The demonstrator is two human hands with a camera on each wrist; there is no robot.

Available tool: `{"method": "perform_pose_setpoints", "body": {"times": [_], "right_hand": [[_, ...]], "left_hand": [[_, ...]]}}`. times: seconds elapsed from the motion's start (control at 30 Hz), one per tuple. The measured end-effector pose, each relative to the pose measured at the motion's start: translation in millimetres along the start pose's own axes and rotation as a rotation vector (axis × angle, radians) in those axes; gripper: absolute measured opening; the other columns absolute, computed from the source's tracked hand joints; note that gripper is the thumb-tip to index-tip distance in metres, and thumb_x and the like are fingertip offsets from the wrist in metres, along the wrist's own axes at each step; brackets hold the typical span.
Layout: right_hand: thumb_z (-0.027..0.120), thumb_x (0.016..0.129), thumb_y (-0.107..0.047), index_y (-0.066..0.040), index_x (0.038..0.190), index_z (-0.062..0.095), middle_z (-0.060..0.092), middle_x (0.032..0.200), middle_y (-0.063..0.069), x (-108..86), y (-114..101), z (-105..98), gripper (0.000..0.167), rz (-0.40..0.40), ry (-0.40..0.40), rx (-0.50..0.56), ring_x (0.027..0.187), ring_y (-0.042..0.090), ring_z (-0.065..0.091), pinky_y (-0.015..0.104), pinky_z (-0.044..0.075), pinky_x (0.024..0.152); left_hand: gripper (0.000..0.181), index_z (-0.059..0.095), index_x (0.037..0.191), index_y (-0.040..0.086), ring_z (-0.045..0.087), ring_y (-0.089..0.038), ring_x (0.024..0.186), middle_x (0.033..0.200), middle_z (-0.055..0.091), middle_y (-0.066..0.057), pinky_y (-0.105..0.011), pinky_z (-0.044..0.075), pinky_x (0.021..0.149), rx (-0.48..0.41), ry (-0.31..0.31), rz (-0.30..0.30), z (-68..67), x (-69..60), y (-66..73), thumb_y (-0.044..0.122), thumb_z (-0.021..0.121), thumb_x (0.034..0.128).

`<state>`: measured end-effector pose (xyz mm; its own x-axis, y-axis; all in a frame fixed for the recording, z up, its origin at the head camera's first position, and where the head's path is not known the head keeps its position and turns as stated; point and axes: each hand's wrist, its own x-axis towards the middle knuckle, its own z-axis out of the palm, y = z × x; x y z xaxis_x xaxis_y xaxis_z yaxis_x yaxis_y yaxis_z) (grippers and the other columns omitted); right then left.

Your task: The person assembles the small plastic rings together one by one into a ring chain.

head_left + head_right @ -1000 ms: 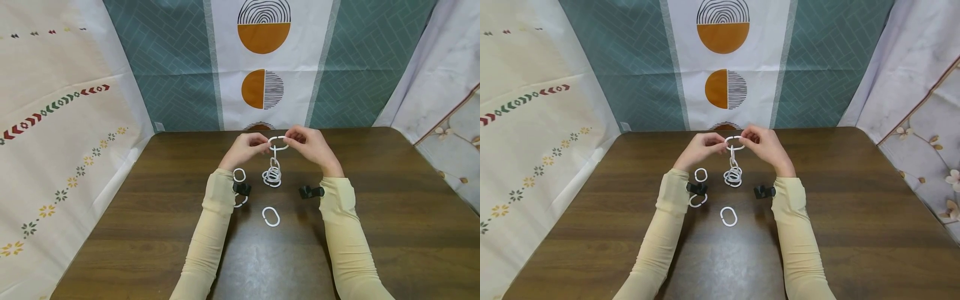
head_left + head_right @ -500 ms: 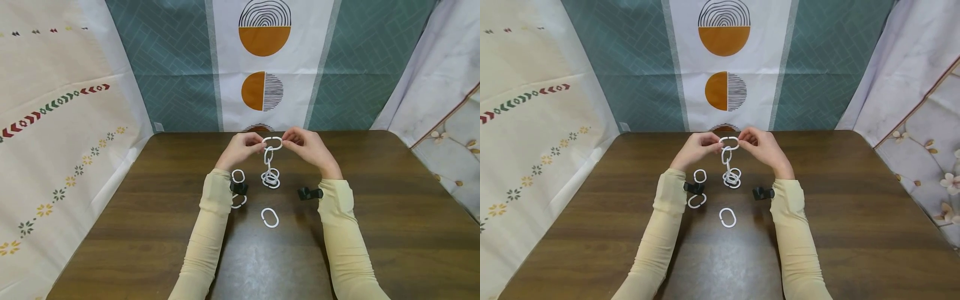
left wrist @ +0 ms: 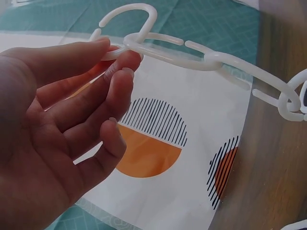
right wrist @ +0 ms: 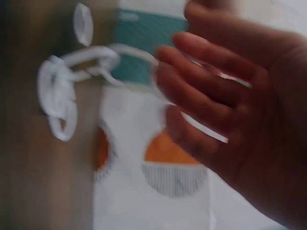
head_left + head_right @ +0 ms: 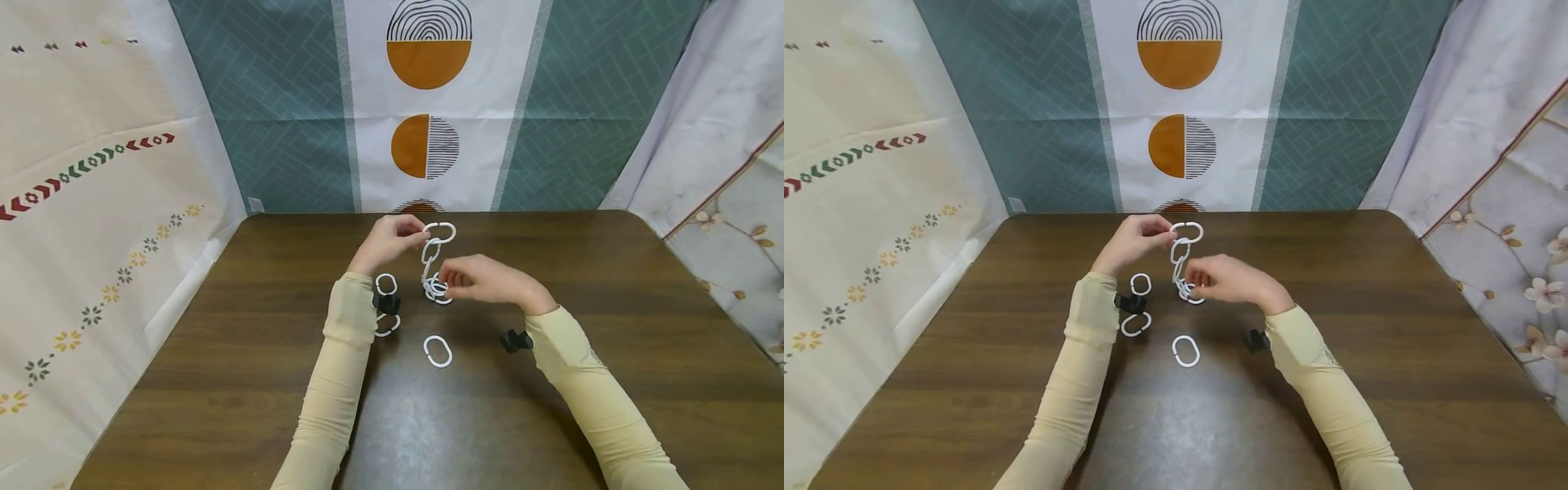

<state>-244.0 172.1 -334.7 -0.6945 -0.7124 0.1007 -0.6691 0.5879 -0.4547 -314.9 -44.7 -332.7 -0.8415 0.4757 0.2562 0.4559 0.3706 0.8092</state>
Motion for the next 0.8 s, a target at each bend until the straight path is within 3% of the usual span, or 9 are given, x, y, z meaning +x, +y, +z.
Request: {"method": "perform_pose_setpoints", "body": {"times": [0.13,0.27,0.43,0.63,0.8], "right_hand": [[0.074,0.085,-0.018,-0.002,0.116,0.057,0.064,0.107,0.011,-6.3,-3,22,0.039,-0.015,-0.225,0.018,0.092,0.020,0.060,0.038,0.051,0.084],[0.080,0.079,-0.023,-0.004,0.122,0.052,0.058,0.110,0.010,-8.8,-2,38,0.054,0.011,-0.320,0.010,0.097,0.021,0.056,0.033,0.047,0.087],[0.084,0.073,-0.031,-0.009,0.120,0.051,0.052,0.106,0.005,-8.0,-3,55,0.062,-0.002,-0.358,-0.036,0.096,0.016,0.050,0.027,0.043,0.085],[0.087,0.066,-0.028,-0.012,0.106,0.052,0.051,0.102,0.000,-6.0,-9,65,0.056,-0.035,-0.334,-0.140,0.096,0.013,0.047,0.026,0.043,0.085],[0.087,0.067,-0.022,-0.013,0.101,0.046,0.051,0.087,-0.002,-3.0,-13,67,0.054,-0.004,-0.354,-0.112,0.080,0.008,0.045,0.021,0.040,0.072]], "left_hand": [[0.013,0.070,0.094,0.008,0.065,-0.023,0.081,0.086,0.071,-0.010,-0.026,0.051,0.073,0.007,-0.003,0.006,1.1,2.7,0.5,0.020,0.068,0.0906],[0.013,0.070,0.093,0.008,0.066,-0.026,0.082,0.086,0.071,-0.010,-0.026,0.051,0.073,0.010,-0.007,0.005,2.5,2.2,1.1,0.021,0.068,0.0902],[0.013,0.071,0.093,0.009,0.066,-0.030,0.083,0.085,0.070,-0.008,-0.026,0.050,0.071,0.018,-0.025,-0.006,3.8,0.2,0.6,0.021,0.069,0.0900],[0.012,0.071,0.092,0.009,0.066,-0.034,0.085,0.084,0.070,-0.007,-0.026,0.048,0.069,0.026,-0.031,-0.007,2.3,-0.1,0.3,0.021,0.069,0.0900],[0.011,0.071,0.093,0.010,0.066,-0.027,0.082,0.086,0.071,-0.006,-0.025,0.049,0.069,0.050,-0.037,-0.014,0.2,-0.3,0.5,0.020,0.069,0.0896]]}}
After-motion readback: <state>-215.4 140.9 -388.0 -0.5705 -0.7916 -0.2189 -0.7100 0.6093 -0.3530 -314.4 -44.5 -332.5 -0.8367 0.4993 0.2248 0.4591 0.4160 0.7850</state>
